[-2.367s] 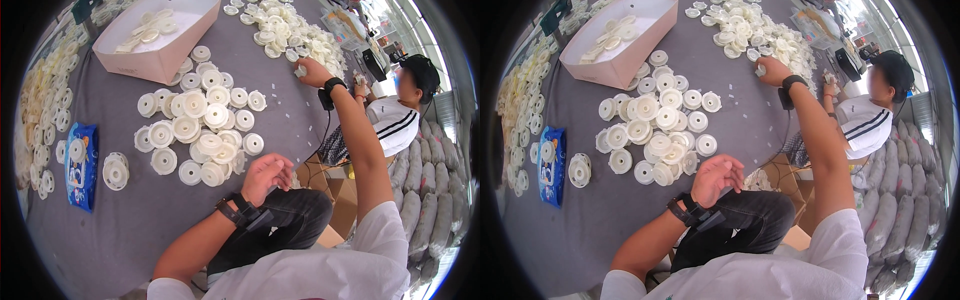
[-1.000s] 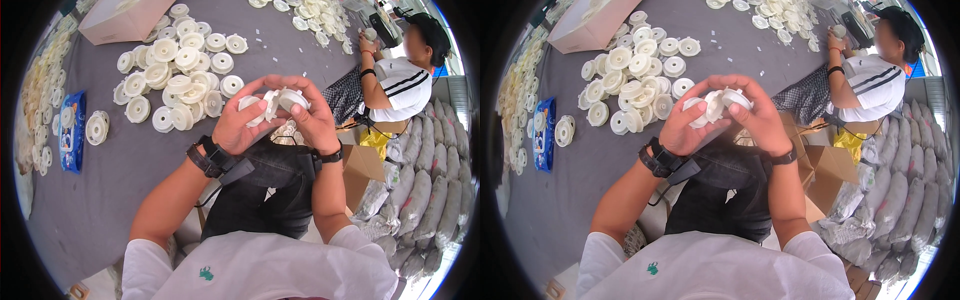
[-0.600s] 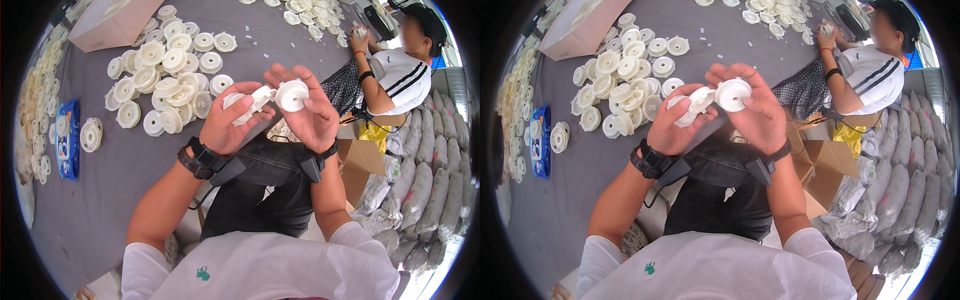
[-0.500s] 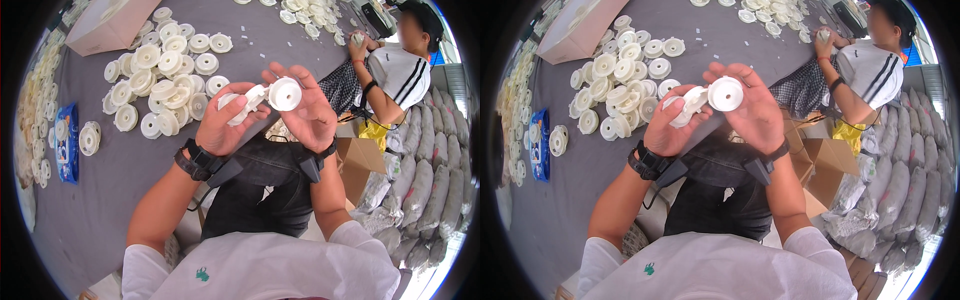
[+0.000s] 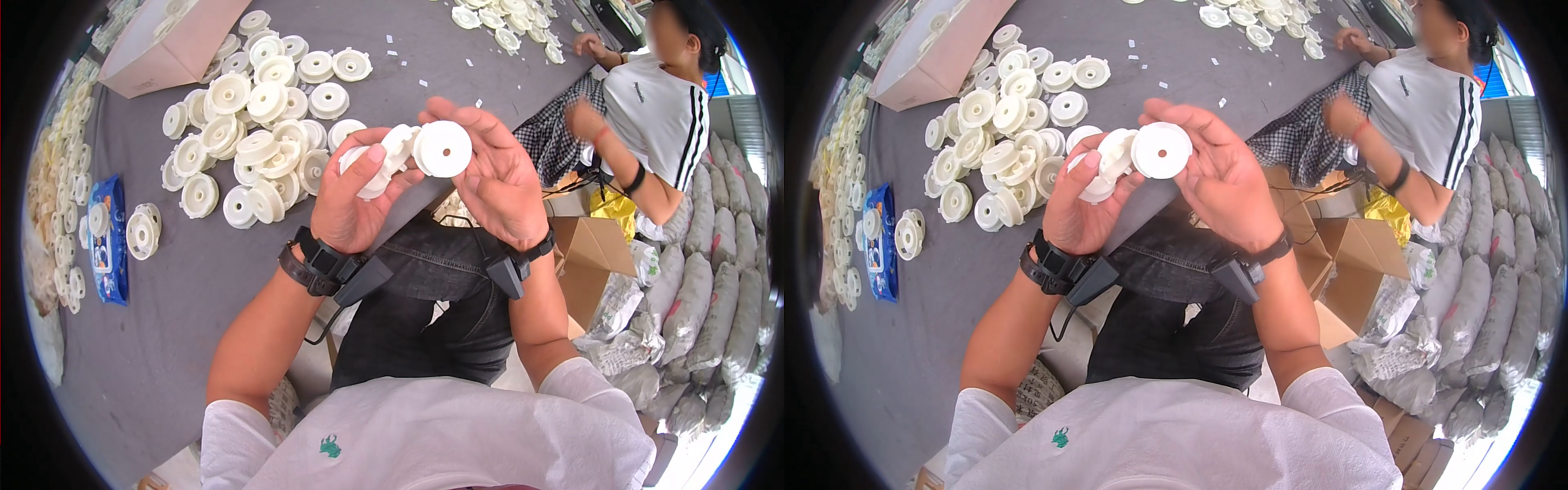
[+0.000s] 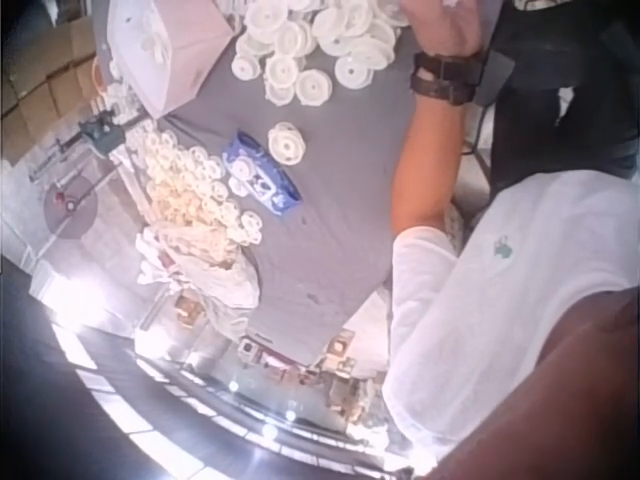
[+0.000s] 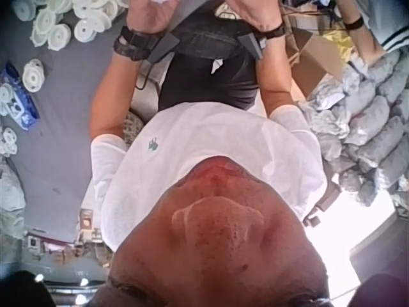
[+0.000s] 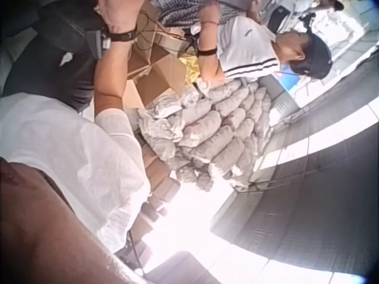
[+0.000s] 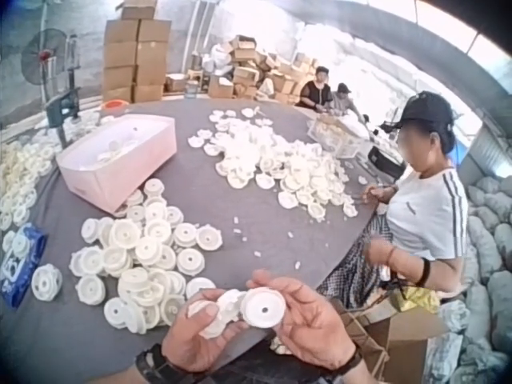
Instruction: Assemble white plastic disc-shaped components by hand.
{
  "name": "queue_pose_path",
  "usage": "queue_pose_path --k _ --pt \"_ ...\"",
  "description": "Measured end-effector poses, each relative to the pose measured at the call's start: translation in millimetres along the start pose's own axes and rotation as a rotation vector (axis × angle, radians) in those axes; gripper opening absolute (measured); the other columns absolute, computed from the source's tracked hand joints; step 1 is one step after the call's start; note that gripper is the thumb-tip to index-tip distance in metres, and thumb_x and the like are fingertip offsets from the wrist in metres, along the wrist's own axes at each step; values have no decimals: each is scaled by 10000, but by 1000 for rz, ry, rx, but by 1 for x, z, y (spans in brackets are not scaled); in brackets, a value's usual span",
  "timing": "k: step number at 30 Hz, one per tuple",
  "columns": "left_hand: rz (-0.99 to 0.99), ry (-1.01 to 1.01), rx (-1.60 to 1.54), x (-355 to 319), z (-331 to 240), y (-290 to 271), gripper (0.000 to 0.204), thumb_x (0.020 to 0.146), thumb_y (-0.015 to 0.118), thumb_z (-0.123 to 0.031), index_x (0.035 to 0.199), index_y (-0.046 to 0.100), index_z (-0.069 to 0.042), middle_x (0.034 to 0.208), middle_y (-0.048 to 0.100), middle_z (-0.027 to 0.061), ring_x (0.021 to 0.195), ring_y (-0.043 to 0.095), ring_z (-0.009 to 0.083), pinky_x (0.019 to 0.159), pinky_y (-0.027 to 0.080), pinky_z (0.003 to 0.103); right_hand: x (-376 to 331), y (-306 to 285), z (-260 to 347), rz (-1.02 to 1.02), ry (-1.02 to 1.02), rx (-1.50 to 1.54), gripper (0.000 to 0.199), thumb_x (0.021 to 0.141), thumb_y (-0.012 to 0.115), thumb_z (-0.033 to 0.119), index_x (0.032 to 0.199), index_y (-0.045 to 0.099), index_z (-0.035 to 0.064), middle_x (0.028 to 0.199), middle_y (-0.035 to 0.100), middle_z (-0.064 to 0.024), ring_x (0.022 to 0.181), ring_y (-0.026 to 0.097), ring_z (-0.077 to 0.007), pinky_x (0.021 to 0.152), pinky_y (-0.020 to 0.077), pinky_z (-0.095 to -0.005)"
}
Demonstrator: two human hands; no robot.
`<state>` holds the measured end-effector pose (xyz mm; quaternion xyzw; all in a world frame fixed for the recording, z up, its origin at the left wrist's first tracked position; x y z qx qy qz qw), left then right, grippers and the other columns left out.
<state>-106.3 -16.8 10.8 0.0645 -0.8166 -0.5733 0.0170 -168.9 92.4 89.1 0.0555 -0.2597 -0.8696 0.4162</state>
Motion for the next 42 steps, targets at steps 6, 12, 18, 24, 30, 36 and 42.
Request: queue_pose_path --k 6,12,18,24,30,36,42 --pt "-22 -3 -31 3 -1 -4 293 1036 606 -188 1262 555 -8 1269 651 151 1197 644 266 1015 576 427 -4 3 3 6 22 -273 643 846 417 -222 1461 494 -48 1614 377 -163 1469 422 -235 1225 324 -354" --pt "-20 7 -44 7 -5 -2 278 1045 590 -178 1263 556 -9 1280 648 156 1193 645 265 1012 573 437 0 5 9 18 -16 -443 636 871 474 -216 1486 473 -54 1621 370 -160 1450 443 -239 1215 350 -368" --pt "28 33 -33 1 -2 -9 271 1006 630 -148 1253 544 -75 1313 628 154 1217 624 314 1050 532 492 3 -17 10 -115 68 -414 619 873 684 -81 1456 475 -92 1460 555 -171 1351 539 -235 1154 424 -372" --pt "47 -42 -83 1 13 -3 235 1029 610 -126 1244 563 -44 1279 644 174 1119 665 334 987 562 473 94 72 57 129 48 -706 535 877 758 36 1376 570 -14 1336 638 -106 1220 613 -183 1068 481 -352" --pt "53 -9 -38 -6 2 -1 211 1031 605 -105 1227 575 -32 1254 651 166 1093 675 323 985 568 473 214 166 70 74 -383 -684 546 928 748 132 1385 518 -59 1396 601 -153 1302 596 -220 1056 510 -334" --pt "40 -22 -32 -9 8 -1 204 1006 646 -88 1193 582 -38 1210 655 142 1062 679 286 974 571 464 145 117 34 146 -96 -920 247 950 664 3 1195 690 -13 1180 717 -90 1120 676 -168 963 542 -301" --pt "62 5 -25 -4 10 7 279 942 726 -54 1180 580 -42 1158 656 103 1073 670 253 973 570 458 56 19 26 -17 147 -1007 302 937 709 83 1227 666 9 1150 668 -46 976 643 -137 881 523 -281"
Point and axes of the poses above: each hand's wrist, its own x-axis towards the middle knuckle, its own y-axis out of the palm, z = x × y, the point moved 10 cm from there along x, towards the middle knuckle
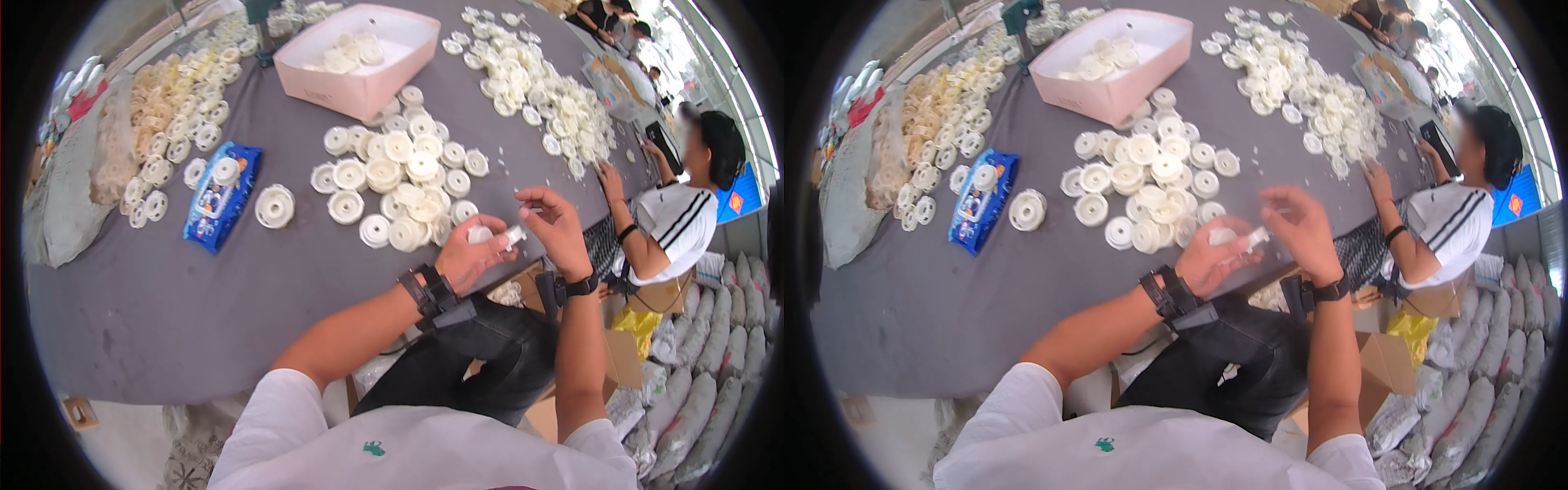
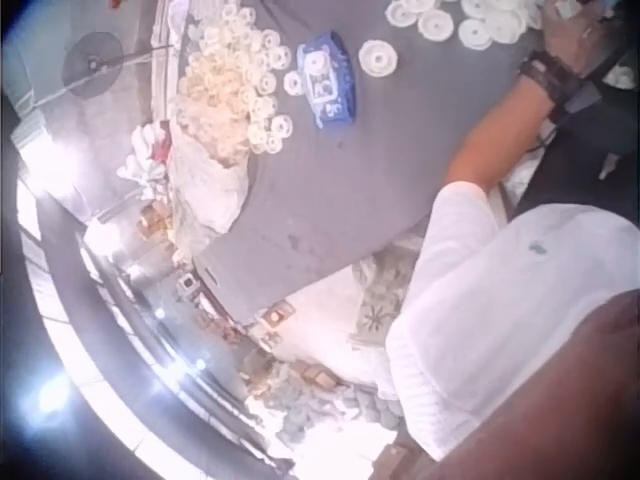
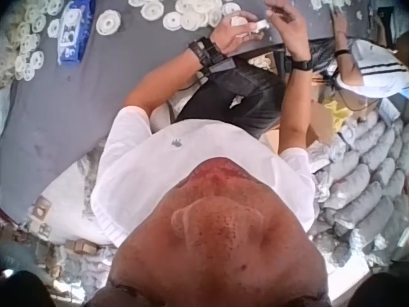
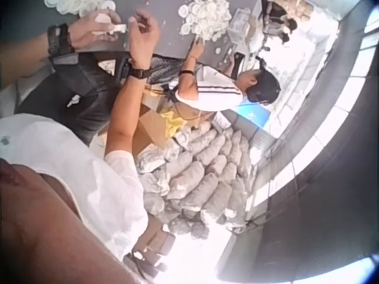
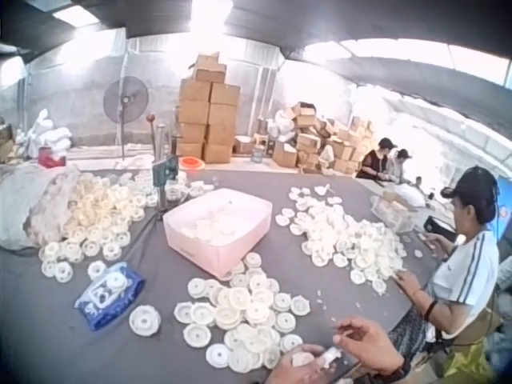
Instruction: Assemble white plastic disc-shaped components by hand.
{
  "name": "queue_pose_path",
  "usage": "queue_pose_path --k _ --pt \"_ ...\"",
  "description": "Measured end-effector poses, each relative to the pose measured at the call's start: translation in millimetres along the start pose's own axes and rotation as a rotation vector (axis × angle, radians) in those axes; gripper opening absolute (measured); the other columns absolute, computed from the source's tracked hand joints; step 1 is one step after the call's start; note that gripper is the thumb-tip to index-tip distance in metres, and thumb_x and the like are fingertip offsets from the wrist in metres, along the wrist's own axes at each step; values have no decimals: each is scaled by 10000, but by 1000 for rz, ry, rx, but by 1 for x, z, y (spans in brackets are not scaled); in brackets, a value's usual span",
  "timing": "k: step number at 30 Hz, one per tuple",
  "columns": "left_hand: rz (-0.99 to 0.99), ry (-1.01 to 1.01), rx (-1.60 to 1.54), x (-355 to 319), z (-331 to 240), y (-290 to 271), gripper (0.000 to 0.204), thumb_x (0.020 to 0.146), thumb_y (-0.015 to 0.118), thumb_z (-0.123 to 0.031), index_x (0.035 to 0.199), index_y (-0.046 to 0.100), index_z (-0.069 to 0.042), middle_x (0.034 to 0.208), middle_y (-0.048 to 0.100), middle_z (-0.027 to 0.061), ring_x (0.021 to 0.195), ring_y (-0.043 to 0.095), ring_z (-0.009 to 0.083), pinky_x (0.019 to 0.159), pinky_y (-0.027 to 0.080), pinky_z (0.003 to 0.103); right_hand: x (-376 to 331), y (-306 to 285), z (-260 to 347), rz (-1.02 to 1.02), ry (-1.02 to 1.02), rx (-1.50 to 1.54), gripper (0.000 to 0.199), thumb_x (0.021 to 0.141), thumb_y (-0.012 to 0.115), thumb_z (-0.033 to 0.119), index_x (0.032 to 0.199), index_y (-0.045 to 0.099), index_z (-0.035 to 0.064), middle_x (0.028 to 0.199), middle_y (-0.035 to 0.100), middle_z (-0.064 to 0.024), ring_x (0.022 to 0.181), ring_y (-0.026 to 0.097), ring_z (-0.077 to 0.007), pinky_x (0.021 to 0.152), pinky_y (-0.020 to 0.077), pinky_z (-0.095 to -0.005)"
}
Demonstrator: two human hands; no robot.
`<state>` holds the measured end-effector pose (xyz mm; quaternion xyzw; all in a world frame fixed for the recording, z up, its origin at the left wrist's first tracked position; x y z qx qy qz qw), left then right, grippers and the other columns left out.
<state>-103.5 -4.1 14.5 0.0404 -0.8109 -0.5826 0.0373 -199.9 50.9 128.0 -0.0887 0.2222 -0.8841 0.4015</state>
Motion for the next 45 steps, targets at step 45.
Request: queue_pose_path --k 45 --pt "-38 -1 184 2 -10 -6 270 945 668 -1 1202 596 -39 1158 664 99 1118 664 243 969 588 453 -52 1 -64 -126 -3 621 353 988 660 52 1320 562 -17 1255 617 -112 1103 641 -178 862 620 -326"
Point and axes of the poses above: each hand's wrist, its own x-axis towards the middle knuckle, its own y-axis out of the palm, z = x × y, the point moved 10 cm from there along x, towards the middle knuckle
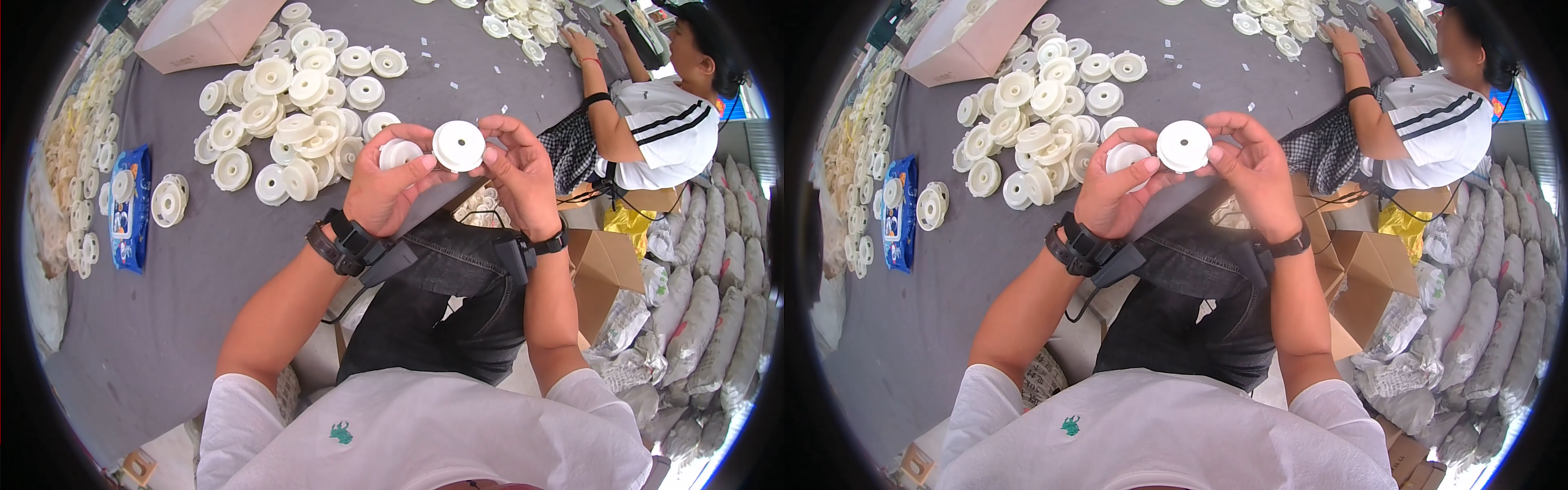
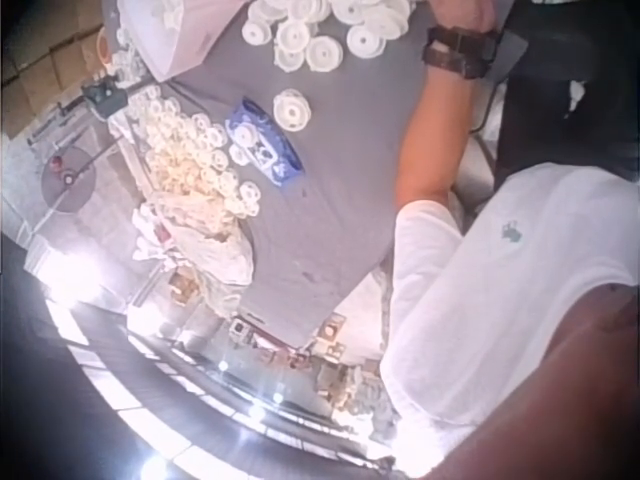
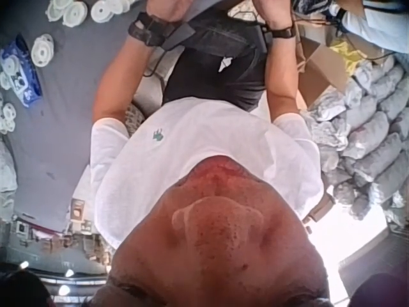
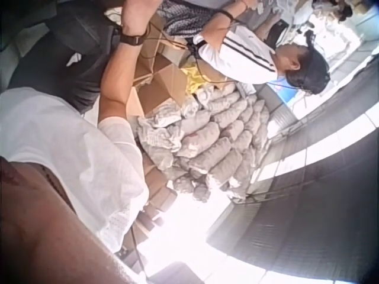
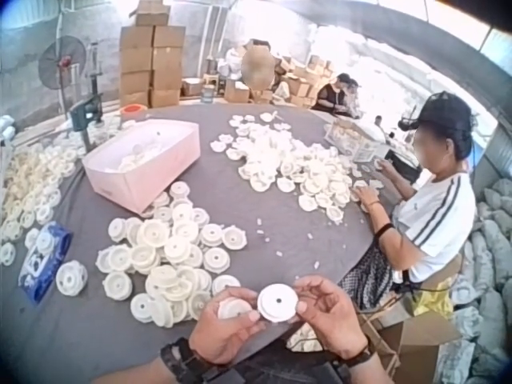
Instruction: Assemble white plastic disc-shaped components by hand.
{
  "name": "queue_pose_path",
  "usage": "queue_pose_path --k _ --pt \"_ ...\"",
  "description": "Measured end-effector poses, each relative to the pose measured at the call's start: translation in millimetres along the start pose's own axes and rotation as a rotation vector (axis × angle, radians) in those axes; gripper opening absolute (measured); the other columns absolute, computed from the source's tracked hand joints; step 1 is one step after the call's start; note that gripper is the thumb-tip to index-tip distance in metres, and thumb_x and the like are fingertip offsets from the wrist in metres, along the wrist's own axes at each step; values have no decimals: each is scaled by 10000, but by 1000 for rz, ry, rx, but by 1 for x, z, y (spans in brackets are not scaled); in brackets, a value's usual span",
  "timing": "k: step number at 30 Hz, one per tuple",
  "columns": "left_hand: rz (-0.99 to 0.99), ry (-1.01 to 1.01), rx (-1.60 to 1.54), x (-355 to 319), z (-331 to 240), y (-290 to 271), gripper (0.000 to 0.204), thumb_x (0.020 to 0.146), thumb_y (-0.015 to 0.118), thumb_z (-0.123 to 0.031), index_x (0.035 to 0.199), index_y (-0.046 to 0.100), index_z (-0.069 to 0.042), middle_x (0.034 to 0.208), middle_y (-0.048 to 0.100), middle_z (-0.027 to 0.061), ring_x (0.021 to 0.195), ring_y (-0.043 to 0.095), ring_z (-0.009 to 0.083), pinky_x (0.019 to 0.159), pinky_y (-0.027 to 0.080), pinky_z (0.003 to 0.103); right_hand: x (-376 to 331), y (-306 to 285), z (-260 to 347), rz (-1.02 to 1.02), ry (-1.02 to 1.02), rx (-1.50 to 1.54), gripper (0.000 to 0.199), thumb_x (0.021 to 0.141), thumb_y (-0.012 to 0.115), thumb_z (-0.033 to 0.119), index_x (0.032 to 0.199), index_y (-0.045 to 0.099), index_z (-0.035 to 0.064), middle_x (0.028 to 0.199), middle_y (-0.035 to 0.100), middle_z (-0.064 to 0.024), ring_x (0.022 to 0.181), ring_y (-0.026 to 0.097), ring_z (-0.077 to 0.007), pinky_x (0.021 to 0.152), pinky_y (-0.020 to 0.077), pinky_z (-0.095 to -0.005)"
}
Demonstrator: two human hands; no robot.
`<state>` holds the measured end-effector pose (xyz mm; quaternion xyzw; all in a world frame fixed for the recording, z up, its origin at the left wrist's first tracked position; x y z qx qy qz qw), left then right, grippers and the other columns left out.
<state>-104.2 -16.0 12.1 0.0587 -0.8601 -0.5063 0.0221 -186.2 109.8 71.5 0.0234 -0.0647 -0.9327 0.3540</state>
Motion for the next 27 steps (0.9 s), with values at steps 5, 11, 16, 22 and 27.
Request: queue_pose_path --k 5,11,16,22,27 --pt "1 -1 14 0 0 -4 263 944 672 1 1192 595 -38 1149 666 102 1085 674 239 928 605 432 -1 3 -1 8 48 73 340 998 649 66 1318 564 -14 1275 619 -117 1086 661 -186 855 625 -325" --pt "-12 9 1 2 1 -5 267 937 677 17 1187 590 -19 1141 676 125 1059 685 244 921 604 430 -1 1 0 17 34 75 326 1015 622 78 1323 563 -13 1232 644 -109 1055 674 -185 834 628 -328" --pt "-20 17 -22 2 0 -5 274 930 673 43 1186 583 2 1130 677 141 1047 693 248 921 606 435 -2 -1 1 36 -1 150 313 1026 593 69 1327 562 -9 1204 659 -112 1010 682 -177 830 627 -337" --pt "-24 35 -20 0 0 -3 261 936 661 48 1182 585 2 1120 674 131 1054 689 251 931 605 452 -5 1 3 26 6 134 311 1025 599 77 1323 567 -7 1166 676 -97 1000 678 -157 820 614 -323" --pt "29 -23 95 0 10 1 268 943 686 -22 1194 590 -10 1168 671 124 1087 681 258 957 578 431 -8 -8 5 -14 26 -14 285 1004 606 63 1281 606 -1 1090 697 -61 940 659 -115 764 552 -254"
Point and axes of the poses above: each hand's wrist, its own x-axis towards the middle knuckle, its own y-axis out of the palm, z = x × y, the point moved 10 cm from there along x, towards the middle knuckle
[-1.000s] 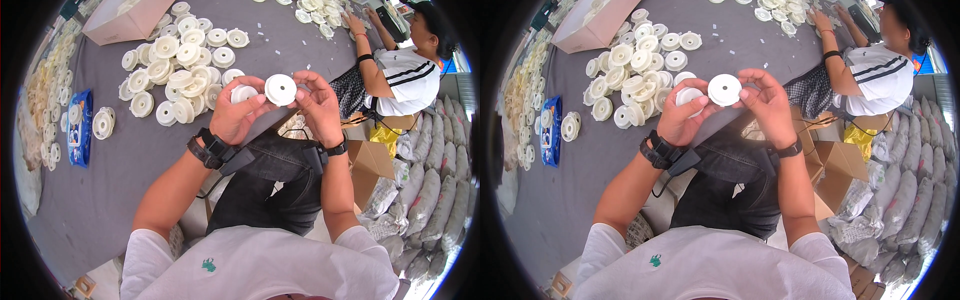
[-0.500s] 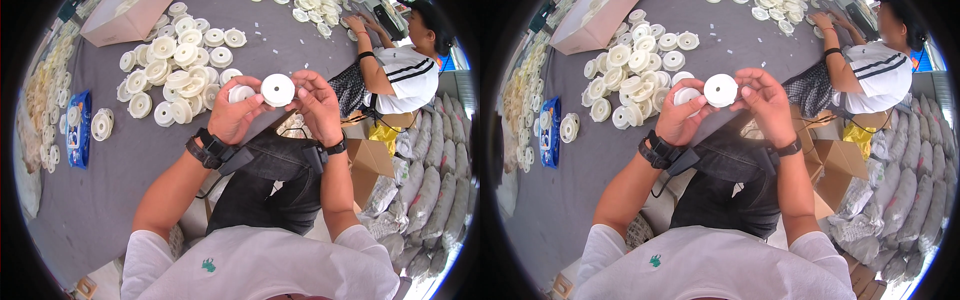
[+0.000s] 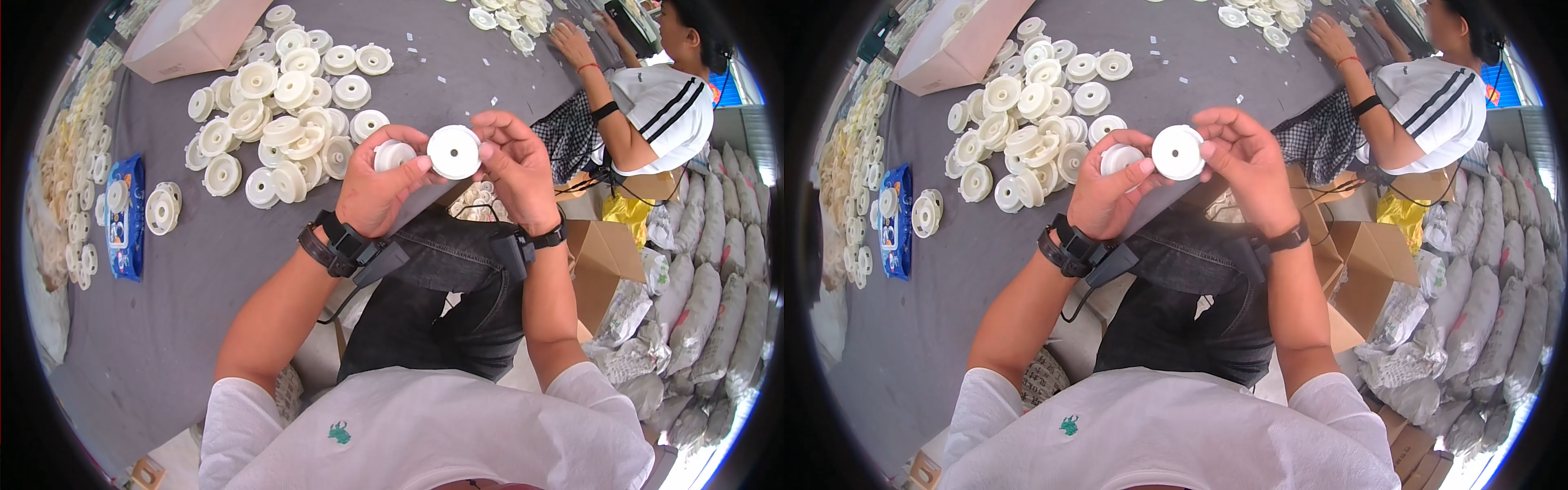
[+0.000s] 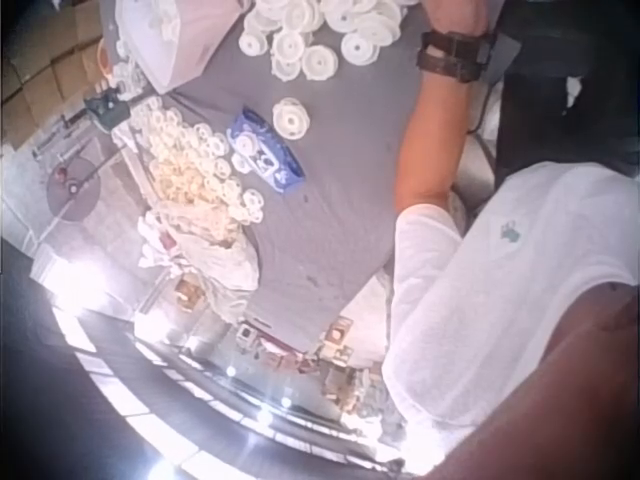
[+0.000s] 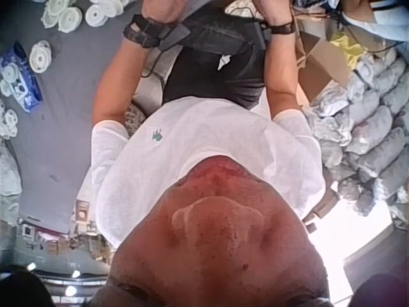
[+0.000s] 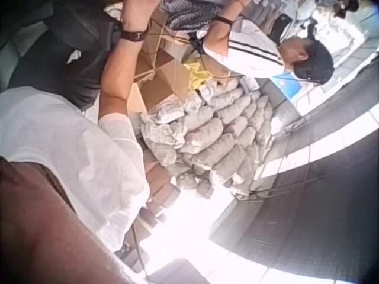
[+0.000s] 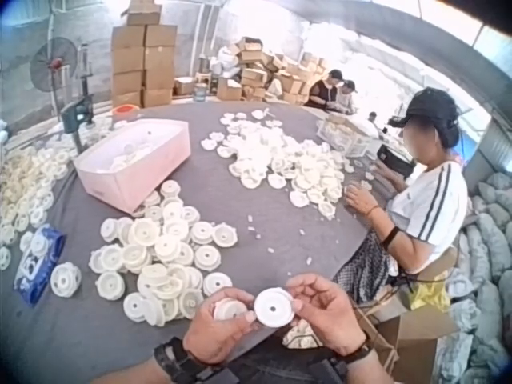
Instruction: Assemble white plastic disc-shaped components by hand.
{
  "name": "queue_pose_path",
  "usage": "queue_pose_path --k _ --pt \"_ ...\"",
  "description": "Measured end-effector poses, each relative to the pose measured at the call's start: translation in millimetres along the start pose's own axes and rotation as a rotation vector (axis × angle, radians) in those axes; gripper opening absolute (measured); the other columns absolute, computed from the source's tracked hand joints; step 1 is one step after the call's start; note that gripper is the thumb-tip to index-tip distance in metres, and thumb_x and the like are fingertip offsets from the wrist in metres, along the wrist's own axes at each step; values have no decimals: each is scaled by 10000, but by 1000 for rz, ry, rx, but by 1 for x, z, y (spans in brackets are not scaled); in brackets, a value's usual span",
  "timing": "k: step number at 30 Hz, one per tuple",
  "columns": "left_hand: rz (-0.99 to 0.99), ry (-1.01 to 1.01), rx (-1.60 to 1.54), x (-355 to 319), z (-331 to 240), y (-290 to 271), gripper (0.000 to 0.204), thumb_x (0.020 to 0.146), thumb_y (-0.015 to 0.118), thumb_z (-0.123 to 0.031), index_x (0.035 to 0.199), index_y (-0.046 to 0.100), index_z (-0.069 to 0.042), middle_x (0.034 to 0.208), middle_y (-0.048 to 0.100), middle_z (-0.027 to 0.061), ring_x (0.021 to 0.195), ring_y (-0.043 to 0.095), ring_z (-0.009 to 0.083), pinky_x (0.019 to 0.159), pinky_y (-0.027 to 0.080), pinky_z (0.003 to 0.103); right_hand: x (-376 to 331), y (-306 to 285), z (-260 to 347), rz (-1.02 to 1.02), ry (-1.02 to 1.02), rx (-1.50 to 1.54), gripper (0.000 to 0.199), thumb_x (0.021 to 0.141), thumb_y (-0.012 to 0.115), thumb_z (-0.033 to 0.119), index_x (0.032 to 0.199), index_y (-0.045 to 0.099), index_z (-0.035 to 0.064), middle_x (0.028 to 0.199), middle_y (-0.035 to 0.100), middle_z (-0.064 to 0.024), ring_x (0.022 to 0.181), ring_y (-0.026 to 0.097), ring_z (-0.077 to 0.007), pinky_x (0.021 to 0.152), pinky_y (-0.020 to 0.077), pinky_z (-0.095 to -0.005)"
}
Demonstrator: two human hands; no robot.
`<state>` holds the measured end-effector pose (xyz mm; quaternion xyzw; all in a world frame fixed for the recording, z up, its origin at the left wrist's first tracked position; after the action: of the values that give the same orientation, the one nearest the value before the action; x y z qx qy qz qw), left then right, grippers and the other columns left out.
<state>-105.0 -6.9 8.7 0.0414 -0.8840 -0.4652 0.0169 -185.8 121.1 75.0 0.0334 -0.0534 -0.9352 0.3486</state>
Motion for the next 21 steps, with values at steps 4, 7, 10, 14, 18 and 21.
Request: queue_pose_path --k 4,7,10,14,18,21 --pt "-36 -56 -20 0 2 -10 260 967 657 -91 1200 595 5 1161 662 145 1082 682 280 967 572 442 -3 -43 21 -109 -11 -87 262 947 571 34 1186 672 -1 1035 705 -34 887 640 -88 771 501 -232" --pt "-25 -46 7 2 -3 -6 322 1005 592 -225 1218 598 16 1150 658 169 1066 681 321 999 547 470 -14 -105 24 -142 108 -558 227 930 553 57 1084 709 -3 1011 704 -36 894 642 -98 801 504 -251" --pt "32 -81 -78 5 3 -3 423 1052 499 -328 1253 590 32 1171 664 204 1088 676 355 1020 532 476 -24 -133 2 -135 94 -1102 199 927 582 63 1065 714 8 1009 689 -49 905 642 -125 817 507 -271" --pt "24 -104 -151 3 4 -1 574 1089 363 -442 1302 569 50 1206 664 236 1117 667 391 1030 522 484 -9 -58 23 -85 -110 -936 208 875 681 29 1081 707 20 1025 648 -74 923 625 -164 824 504 -288" --pt "28 -107 -180 2 3 7 693 1098 263 -529 1366 520 56 1243 657 233 1157 651 398 1023 525 476 -16 31 57 -32 -484 -926 411 739 806 34 1133 691 53 1131 631 -108 1011 614 -279 883 509 -363" --pt "81 -114 -271 2 5 11 714 1095 248 -553 1402 487 45 1287 638 200 1197 632 359 1026 523 453 -17 76 44 90 -527 -916 517 680 855 74 1163 671 66 1201 611 -123 1095 583 -346 934 489 -412"
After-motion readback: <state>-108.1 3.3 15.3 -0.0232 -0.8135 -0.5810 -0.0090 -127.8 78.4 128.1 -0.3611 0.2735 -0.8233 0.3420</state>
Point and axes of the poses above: each hand's wrist, its own x-axis towards the middle knuckle, its own y-axis out of the palm, z = x × y, the point moved 10 cm from there along x, towards the middle knuckle
